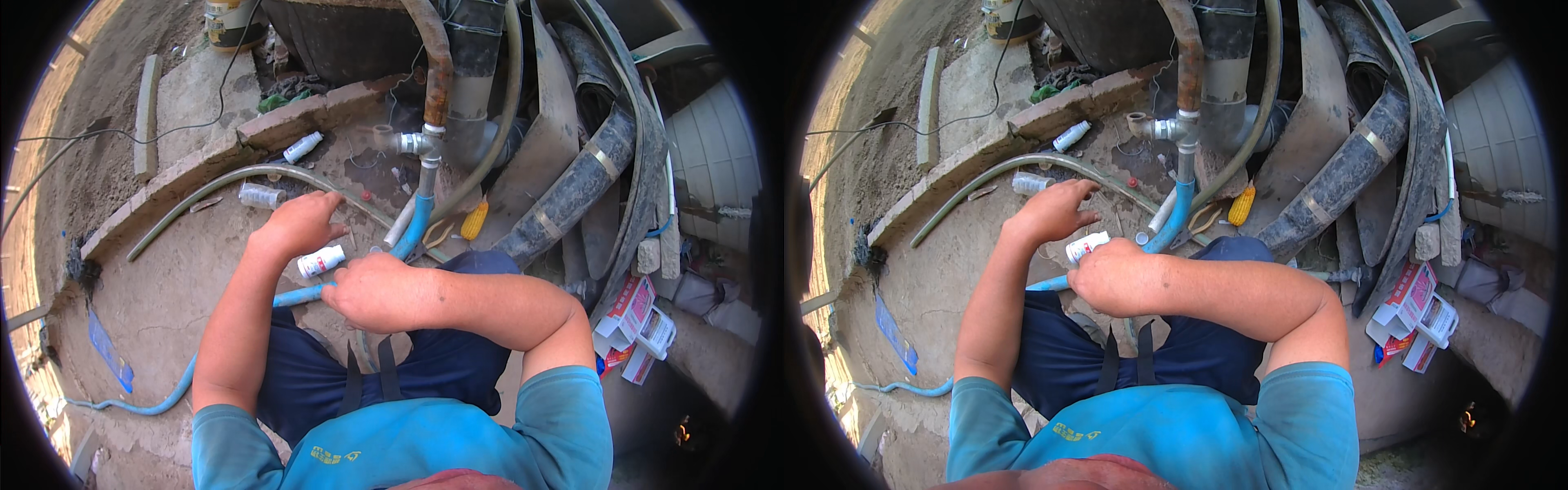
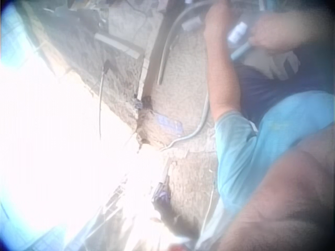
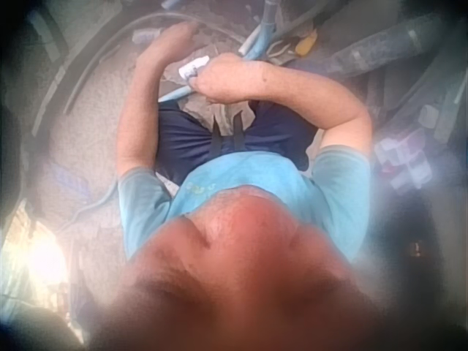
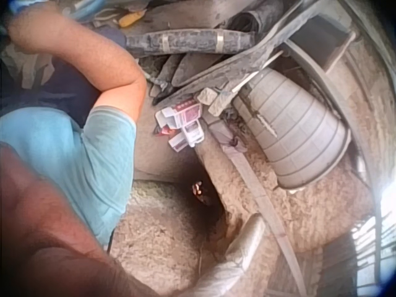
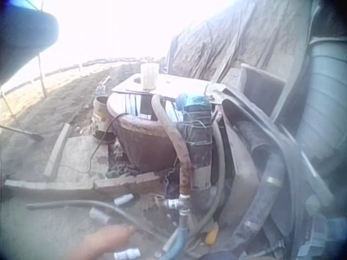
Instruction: The person sits on the ground and uses pliers to remove a metal clamp from a flexible pipe. They then retrieve a T-shaped pipe fitting and attach it to the pipe, followed by connecting a blue hose to the fitting.
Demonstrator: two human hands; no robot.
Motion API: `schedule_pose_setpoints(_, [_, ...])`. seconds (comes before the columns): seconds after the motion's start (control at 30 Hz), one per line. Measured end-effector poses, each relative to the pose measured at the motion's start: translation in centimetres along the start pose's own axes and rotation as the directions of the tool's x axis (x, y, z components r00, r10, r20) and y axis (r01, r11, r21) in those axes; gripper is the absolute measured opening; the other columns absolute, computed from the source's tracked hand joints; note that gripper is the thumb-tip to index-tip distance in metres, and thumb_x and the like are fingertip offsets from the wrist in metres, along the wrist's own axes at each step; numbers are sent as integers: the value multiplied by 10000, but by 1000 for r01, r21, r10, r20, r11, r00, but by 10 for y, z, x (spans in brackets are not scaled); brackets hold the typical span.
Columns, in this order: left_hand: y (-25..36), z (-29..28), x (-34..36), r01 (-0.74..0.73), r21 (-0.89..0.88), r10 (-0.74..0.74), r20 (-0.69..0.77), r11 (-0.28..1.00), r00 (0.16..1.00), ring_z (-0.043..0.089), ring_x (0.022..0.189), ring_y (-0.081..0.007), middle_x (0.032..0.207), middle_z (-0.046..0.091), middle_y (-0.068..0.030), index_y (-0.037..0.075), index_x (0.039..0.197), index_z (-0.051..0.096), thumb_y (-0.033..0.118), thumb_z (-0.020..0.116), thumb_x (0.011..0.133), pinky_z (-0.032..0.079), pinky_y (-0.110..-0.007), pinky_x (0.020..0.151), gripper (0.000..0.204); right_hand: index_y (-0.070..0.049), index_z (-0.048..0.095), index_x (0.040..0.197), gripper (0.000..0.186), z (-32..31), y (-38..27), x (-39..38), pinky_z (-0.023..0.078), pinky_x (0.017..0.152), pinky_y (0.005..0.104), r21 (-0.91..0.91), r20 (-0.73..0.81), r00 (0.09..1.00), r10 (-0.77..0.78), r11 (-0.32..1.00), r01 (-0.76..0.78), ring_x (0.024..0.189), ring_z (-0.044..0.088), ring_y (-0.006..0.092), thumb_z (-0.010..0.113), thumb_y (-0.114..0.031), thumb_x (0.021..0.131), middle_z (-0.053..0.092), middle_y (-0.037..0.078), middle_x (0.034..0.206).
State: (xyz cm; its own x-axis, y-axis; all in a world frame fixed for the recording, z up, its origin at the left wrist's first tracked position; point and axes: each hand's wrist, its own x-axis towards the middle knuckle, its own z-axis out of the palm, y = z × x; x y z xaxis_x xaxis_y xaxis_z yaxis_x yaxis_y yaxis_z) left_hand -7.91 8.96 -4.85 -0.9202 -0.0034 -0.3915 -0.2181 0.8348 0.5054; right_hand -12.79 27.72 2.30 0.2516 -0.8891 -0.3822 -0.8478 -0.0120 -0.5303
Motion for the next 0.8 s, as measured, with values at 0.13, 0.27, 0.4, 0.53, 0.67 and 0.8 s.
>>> schedule_pose_setpoints(0.13, [0,0,-1,0,-12,0,-6,1000,1000,631,1218,-380,1298,670,-212,27,1360,599,267,762,905,508,-458,1031,539,-28,646,1092,323,-1,-1,0,576,744,492,-7,16,1000,5,1000,-5,905,723,360,736,-239,864,700,167,959])
schedule_pose_setpoints(0.27, [0,0,-3,8,-8,-8,-6,1000,1000,636,1216,-372,1298,671,-209,28,1365,596,268,759,908,510,-454,1027,542,-27,648,1103,349,-4,0,1,579,753,495,0,26,1000,10,1000,-10,915,725,360,750,-262,866,703,167,965])
schedule_pose_setpoints(0.4, [-1,-1,-3,7,-4,-7,-7,1000,1000,638,1216,-366,1296,672,-205,29,1370,593,270,758,909,511,-449,1026,545,-30,647,1107,365,-4,0,2,582,769,497,-3,31,999,19,1000,-19,929,725,359,764,-279,867,705,166,970])
schedule_pose_setpoints(0.53, [-1,-2,-4,19,-1,-19,1,1000,1000,639,1215,-365,1294,674,-202,28,1368,595,268,757,908,511,-449,1027,543,-30,645,1106,374,-6,0,2,582,773,497,13,45,999,27,1000,-28,941,723,359,774,-281,862,707,164,973])
schedule_pose_setpoints(0.67, [0,-2,-4,28,-1,-28,6,1000,1000,639,1215,-363,1290,677,-201,27,1366,598,261,757,906,511,-448,1026,540,-28,645,1108,376,-7,-1,3,580,776,501,15,47,998,28,999,-29,947,722,360,775,-279,860,708,164,971])
schedule_pose_setpoints(0.8, [-3,-1,-5,12,0,-12,-9,1000,1000,641,1212,-363,1286,680,-200,23,1362,599,253,761,903,512,-448,1025,538,-29,645,1106,371,-8,-2,3,578,775,502,15,44,999,27,999,-28,945,721,358,774,-275,860,706,164,961])
